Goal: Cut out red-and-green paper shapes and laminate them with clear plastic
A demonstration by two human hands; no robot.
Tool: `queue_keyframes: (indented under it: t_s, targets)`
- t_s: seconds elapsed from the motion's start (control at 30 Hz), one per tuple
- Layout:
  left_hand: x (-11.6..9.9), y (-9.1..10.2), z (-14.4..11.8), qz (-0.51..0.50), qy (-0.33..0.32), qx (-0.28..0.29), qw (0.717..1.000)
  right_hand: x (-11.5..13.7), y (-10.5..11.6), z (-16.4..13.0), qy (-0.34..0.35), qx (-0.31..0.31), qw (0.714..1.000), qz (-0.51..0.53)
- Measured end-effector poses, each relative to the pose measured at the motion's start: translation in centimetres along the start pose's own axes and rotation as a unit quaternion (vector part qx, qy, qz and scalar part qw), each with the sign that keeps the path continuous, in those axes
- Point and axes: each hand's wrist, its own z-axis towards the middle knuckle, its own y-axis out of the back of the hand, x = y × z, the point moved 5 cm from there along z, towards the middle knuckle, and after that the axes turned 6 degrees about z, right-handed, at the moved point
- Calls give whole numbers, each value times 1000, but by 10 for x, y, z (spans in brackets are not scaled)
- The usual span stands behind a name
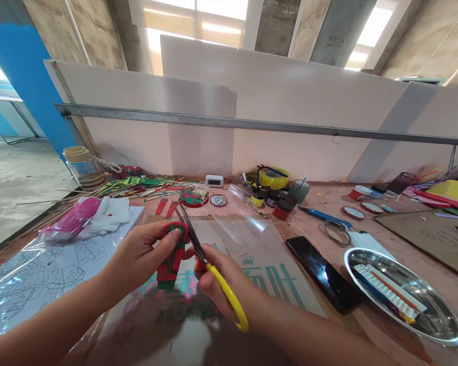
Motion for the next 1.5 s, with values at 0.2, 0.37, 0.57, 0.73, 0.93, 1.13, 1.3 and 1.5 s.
queue_keyframes:
  t_s: [0.2, 0.37, 0.57, 0.73, 0.93, 1.13, 1.3, 1.5]
  targets:
    - [2, -3, -1, -7, 20, 8, 1000, -3, 1, 0, 6, -23, 1000, 8]
    - [1, -1, -1, 25, 22, 17, 999, -5, 5, -1, -6, -11, 1000, -17]
    - [0, 0, -1, 52, 9, 12, 999, 5, 0, 1, -11, -28, 999, 10]
    - [-3, 1, 1, 44, 6, 14, 999, 5, -2, 2, -30, -39, 998, 27]
    - [-5, 8, 4, 51, -11, 29, 998, 0, 2, 3, -53, -50, 997, 26]
    - [0, 7, 3, -3, 35, 64, 997, -8, 9, 4, -33, -61, 998, -7]
    - [-3, 9, 4, 16, 16, 51, 998, -9, 10, 4, -47, -60, 997, -13]
    - [-4, 8, 1, 24, 21, 32, 999, -7, 8, 3, -44, -69, 997, -17]
